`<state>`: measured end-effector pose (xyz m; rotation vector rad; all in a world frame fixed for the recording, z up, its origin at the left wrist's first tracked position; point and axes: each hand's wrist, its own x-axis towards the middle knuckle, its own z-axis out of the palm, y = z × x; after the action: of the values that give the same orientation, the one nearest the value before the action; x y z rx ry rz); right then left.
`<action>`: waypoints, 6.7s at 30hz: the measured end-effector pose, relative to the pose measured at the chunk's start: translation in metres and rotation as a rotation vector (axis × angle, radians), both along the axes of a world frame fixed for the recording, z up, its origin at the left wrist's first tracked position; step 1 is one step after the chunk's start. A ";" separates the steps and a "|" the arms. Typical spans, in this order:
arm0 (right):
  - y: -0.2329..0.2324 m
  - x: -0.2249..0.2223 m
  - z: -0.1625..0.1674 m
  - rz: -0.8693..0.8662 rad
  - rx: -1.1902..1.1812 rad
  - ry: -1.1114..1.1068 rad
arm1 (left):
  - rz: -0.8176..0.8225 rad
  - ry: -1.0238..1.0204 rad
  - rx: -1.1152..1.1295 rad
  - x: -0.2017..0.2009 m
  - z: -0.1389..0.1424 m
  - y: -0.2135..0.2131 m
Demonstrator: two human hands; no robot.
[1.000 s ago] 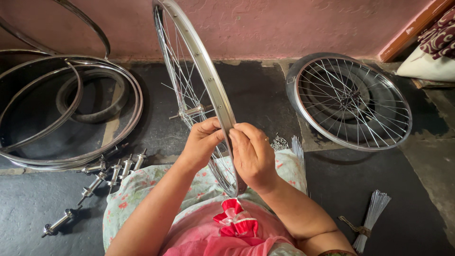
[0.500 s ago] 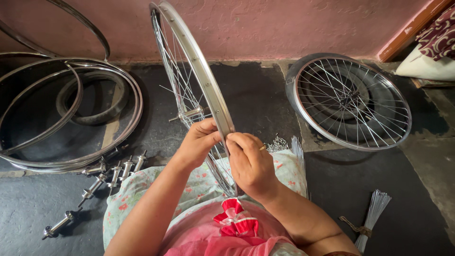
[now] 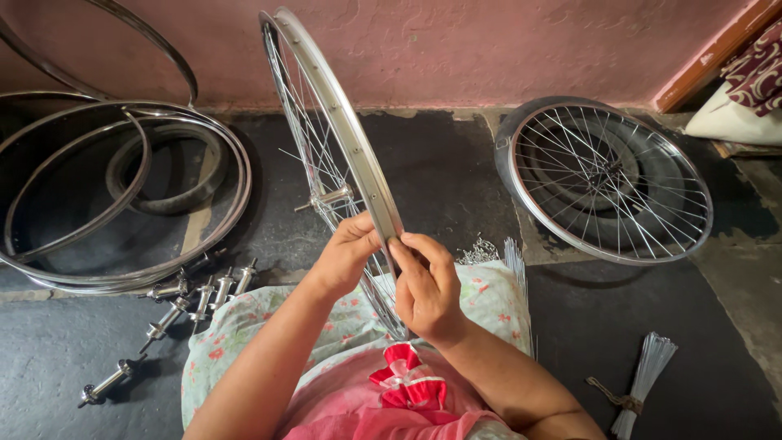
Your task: The person inserts bicycle spokes one by one into the hub and rim of a bicycle wheel. They rotate the wheel to access different spoke holes and continue threading each spoke through the rim. The wheel is held in the lap and rotated as needed.
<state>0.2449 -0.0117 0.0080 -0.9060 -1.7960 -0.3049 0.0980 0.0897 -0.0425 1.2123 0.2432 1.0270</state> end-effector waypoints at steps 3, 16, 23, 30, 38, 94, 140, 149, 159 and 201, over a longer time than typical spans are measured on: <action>0.001 -0.001 -0.002 0.018 0.000 0.016 | -0.047 -0.005 -0.045 -0.001 0.004 -0.001; 0.000 -0.001 -0.005 0.036 -0.042 0.044 | 0.025 -0.011 -0.011 0.002 -0.008 -0.003; 0.000 0.003 -0.020 0.059 -0.037 0.064 | -0.043 -0.039 -0.064 -0.001 -0.015 -0.002; 0.004 0.003 -0.035 0.118 -0.021 0.106 | 0.016 -0.087 -0.061 0.000 -0.011 -0.007; -0.002 -0.001 -0.073 0.275 0.069 0.168 | 0.038 -0.003 -0.046 -0.017 0.014 -0.032; -0.005 0.004 -0.089 0.398 0.025 0.235 | 0.122 0.005 -0.056 -0.008 0.033 -0.047; 0.162 -0.031 -0.241 0.202 -0.468 -0.141 | 0.528 0.391 0.075 -0.185 0.099 -0.024; 0.157 -0.025 -0.236 0.322 -0.507 -0.163 | 0.498 0.388 0.114 -0.154 0.097 -0.032; 0.109 -0.038 -0.126 0.427 0.117 -0.099 | 0.543 0.433 0.101 -0.141 0.090 -0.019; 0.152 -0.064 -0.040 0.624 -0.738 0.380 | 0.608 0.269 0.234 -0.140 -0.013 -0.088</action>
<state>0.1805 0.1401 -0.0318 -0.7589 -1.7298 0.9195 -0.0418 0.0021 -0.0555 1.5348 0.7518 1.4401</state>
